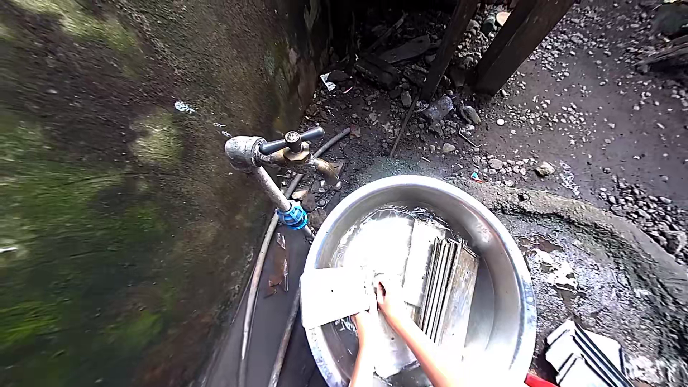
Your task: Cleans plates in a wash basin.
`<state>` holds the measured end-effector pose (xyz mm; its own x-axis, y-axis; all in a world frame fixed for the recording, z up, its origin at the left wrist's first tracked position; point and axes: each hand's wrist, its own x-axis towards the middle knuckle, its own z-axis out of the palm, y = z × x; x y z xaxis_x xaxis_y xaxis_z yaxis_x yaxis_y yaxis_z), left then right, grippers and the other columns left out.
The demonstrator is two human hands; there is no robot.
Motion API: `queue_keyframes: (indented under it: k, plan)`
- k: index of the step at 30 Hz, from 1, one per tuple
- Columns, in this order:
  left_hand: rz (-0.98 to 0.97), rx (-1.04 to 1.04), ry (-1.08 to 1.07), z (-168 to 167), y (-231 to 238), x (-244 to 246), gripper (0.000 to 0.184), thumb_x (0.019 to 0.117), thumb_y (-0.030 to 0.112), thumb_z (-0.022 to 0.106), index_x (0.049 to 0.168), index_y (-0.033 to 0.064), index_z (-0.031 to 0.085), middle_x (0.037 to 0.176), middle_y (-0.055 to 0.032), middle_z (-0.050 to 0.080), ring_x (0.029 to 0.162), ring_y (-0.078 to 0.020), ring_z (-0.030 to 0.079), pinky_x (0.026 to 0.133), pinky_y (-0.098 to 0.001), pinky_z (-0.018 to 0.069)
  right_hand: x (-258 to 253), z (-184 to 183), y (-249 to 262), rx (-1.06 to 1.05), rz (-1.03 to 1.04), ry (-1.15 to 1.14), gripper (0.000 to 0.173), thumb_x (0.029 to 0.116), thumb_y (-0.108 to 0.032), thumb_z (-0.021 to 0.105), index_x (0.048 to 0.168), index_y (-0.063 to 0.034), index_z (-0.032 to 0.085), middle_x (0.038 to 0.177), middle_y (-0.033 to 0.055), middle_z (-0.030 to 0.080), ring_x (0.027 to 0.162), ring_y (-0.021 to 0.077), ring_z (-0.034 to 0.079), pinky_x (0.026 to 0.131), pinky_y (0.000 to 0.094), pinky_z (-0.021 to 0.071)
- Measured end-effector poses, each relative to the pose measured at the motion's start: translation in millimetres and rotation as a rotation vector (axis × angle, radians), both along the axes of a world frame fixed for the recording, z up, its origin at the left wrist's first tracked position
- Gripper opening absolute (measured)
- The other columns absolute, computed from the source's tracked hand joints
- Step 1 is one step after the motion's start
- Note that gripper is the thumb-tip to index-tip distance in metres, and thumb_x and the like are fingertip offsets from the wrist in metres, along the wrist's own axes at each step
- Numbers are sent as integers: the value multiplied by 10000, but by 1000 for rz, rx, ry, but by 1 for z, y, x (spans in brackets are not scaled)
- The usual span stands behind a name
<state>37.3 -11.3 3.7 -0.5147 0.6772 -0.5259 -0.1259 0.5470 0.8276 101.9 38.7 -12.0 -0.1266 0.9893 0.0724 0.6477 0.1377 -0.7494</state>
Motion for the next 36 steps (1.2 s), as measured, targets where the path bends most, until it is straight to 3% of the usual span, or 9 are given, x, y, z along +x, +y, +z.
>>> queue_keyframes:
  k: [3, 6, 9, 14, 22, 24, 27, 30, 36]
  plan:
    - [20, -9, -65, 2, 0, 0, 402, 1006, 93, 633, 1301, -157, 525, 1201, -301, 619, 1060, -290, 663, 934, -406, 560, -11, 10, 38, -197, 62, -53, 290, 949, 14, 552, 1188, 70, 706, 1260, 270, 676, 1249, 409, 618, 1123, 502, 441]
    - [5, -20, -8, 5, -1, 0, 413, 999, 93, 644, 1300, -165, 529, 1239, -319, 608, 1131, -326, 632, 998, -422, 515, -24, 7, 56, -233, 19, -62, 240, 964, -11, 556, 1128, 84, 704, 1120, 257, 698, 1117, 386, 659, 1028, 470, 499]
    - [-17, 20, 86, 1, -2, 2, 417, 977, 69, 646, 1296, -178, 543, 1315, -340, 583, 1309, -386, 529, 1151, -469, 368, -13, 7, 19, -177, -23, -39, 205, 958, -45, 595, 1063, 80, 719, 1057, 261, 698, 1047, 413, 678, 962, 507, 534]
    - [32, 29, -56, -3, -1, 3, 364, 997, 68, 628, 1277, -153, 555, 1246, -286, 628, 1202, -289, 603, 1074, -402, 456, 9, 9, -35, -48, -44, -17, 122, 878, 15, 646, 944, 40, 745, 950, 209, 722, 953, 364, 708, 897, 459, 571]
    - [-12, -2, 2, 1, 1, 2, 367, 1027, 114, 598, 1272, -156, 553, 1196, -290, 636, 1134, -291, 627, 1030, -412, 482, -16, 8, 39, -208, 13, -85, 269, 991, -20, 530, 1189, 80, 682, 1197, 273, 680, 1183, 398, 645, 1057, 469, 497]
    - [-24, 10, 46, -3, -1, -1, 367, 1016, 95, 605, 1273, -163, 563, 1252, -316, 619, 1224, -344, 588, 1096, -453, 430, -21, 11, 40, -287, -2, -57, 303, 1020, -56, 509, 1257, 68, 650, 1261, 275, 644, 1229, 392, 611, 1082, 463, 474]
    - [-49, 13, 70, -1, -2, -2, 384, 1010, 83, 604, 1300, -164, 552, 1325, -321, 588, 1317, -363, 532, 1156, -458, 369, -12, 6, 4, -143, -49, -33, 220, 975, -47, 575, 1087, 85, 709, 1090, 265, 703, 1066, 395, 687, 967, 486, 545]
    - [-12, 25, -1, -1, 0, -2, 338, 1004, 81, 615, 1247, -152, 578, 1232, -278, 638, 1198, -283, 605, 1077, -402, 450, 1, 5, -28, -23, -35, -68, 116, 901, 7, 640, 952, 59, 730, 949, 217, 709, 948, 364, 707, 879, 440, 583]
    - [-30, -29, 31, -1, -1, -3, 386, 1004, 87, 620, 1285, -168, 550, 1275, -320, 611, 1257, -352, 576, 1108, -453, 424, -10, -3, 5, -11, -11, -101, 188, 931, -5, 599, 1031, 85, 729, 1018, 256, 728, 1007, 404, 715, 924, 492, 571]
